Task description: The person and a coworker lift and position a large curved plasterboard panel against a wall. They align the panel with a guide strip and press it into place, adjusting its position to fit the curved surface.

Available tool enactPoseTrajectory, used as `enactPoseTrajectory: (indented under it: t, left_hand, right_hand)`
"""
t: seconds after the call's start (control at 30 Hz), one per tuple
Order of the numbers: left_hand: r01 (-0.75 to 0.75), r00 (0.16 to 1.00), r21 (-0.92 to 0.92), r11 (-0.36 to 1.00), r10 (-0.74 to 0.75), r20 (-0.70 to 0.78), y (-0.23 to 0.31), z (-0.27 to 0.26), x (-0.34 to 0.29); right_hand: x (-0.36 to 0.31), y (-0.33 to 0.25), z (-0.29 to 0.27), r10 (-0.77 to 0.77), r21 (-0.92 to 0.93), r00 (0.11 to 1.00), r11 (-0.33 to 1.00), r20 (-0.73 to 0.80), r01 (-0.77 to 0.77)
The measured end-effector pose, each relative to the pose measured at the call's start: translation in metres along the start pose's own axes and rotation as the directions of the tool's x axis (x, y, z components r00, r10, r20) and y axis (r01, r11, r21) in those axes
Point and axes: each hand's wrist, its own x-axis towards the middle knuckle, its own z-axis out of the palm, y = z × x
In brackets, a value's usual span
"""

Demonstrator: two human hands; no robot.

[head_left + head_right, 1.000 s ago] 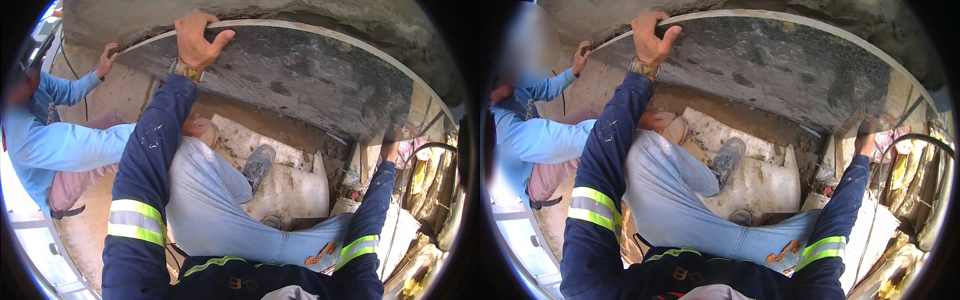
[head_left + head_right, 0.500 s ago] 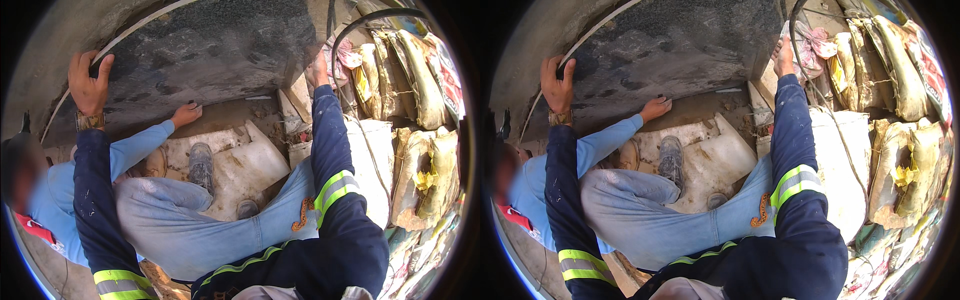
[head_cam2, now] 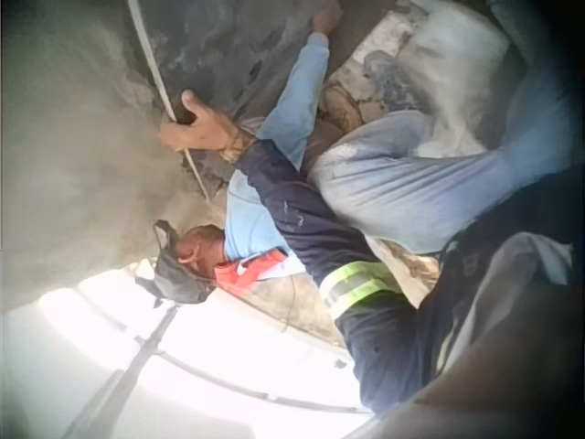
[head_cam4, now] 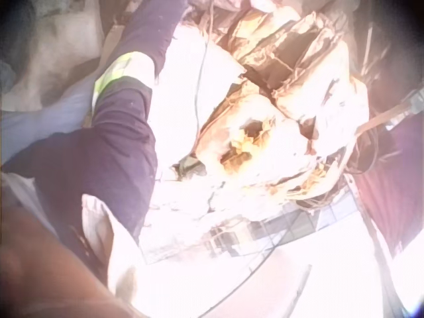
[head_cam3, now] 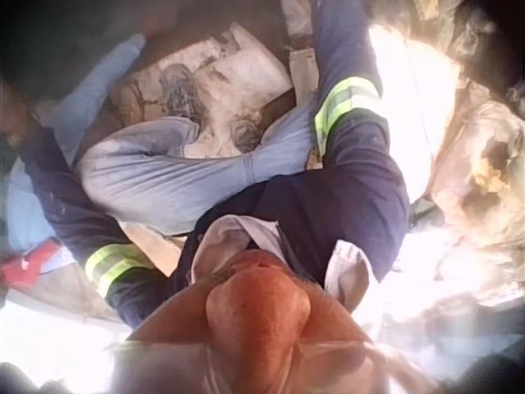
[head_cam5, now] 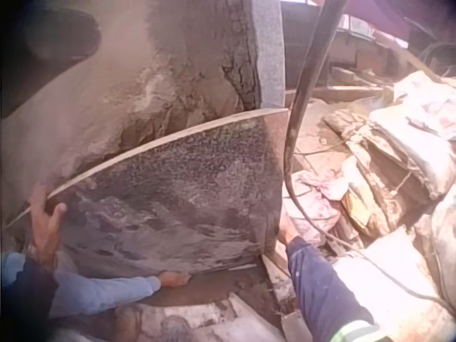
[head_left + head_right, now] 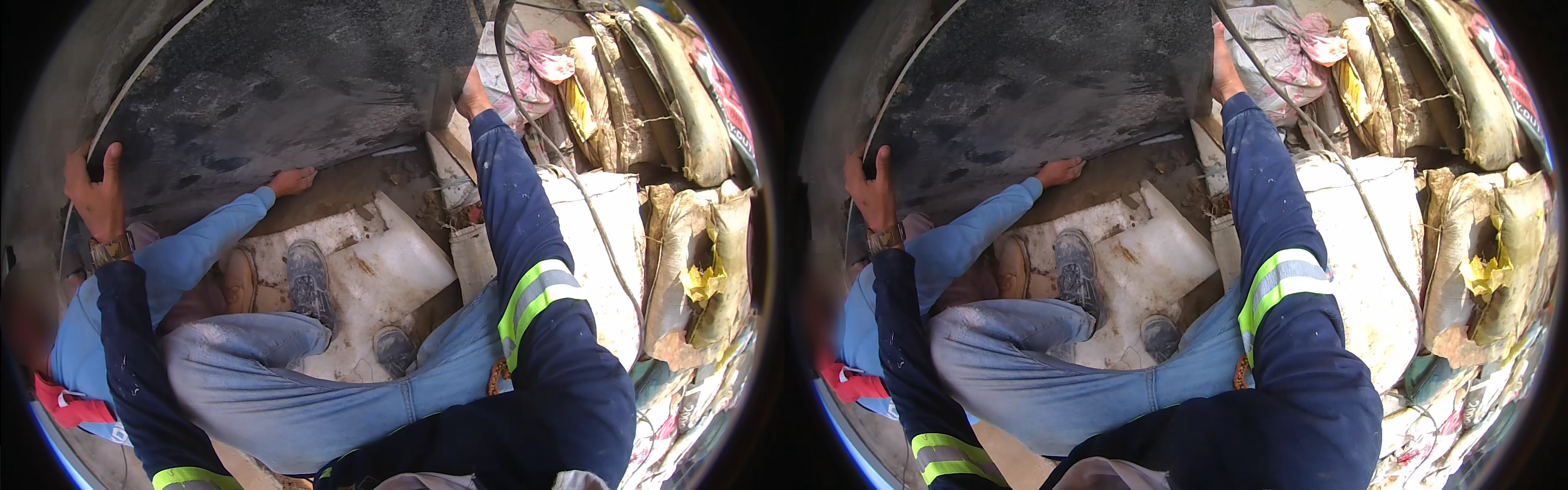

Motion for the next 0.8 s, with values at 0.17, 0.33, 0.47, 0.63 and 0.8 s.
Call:
enactPoseTrajectory:
  t: [0.17, 0.33, 0.47, 0.63, 0.8]
  left_hand:
    - [-0.009, 1.0, -0.045, 0.999, 0.008, -0.018, 0.001, 0.016, 0.004]
    - [-0.049, 0.997, 0.058, 0.997, 0.053, -0.055, -0.004, -0.004, -0.001]
    - [-0.034, 0.997, 0.033, 0.999, 0.036, -0.074, -0.001, 0.023, -0.01]
    - [-0.025, 0.999, 0.01, 1.0, 0.025, -0.049, 0.002, 0.012, -0.009]
    - [-0.045, 0.998, 0.047, 0.998, 0.047, -0.035, 0.005, 0.008, -0.002]
  right_hand:
    - [-0.006, -0.025, -0.009, 0.021, 0.033, 0.998, 0.999, 0.059, -0.023]
    - [-0.006, -0.031, 0.018, -0.023, 0.034, 0.999, 0.999, 0.032, 0.022]
    - [0.002, -0.011, -0.024, 0.021, -0.16, 0.995, 0.986, -0.099, -0.037]
    - [0.01, -0.002, -0.019, 0.013, -0.12, 0.999, 0.993, -0.041, -0.017]
    - [0.01, -0.004, -0.016, 0.063, -0.109, 0.996, 0.992, -0.056, -0.069]
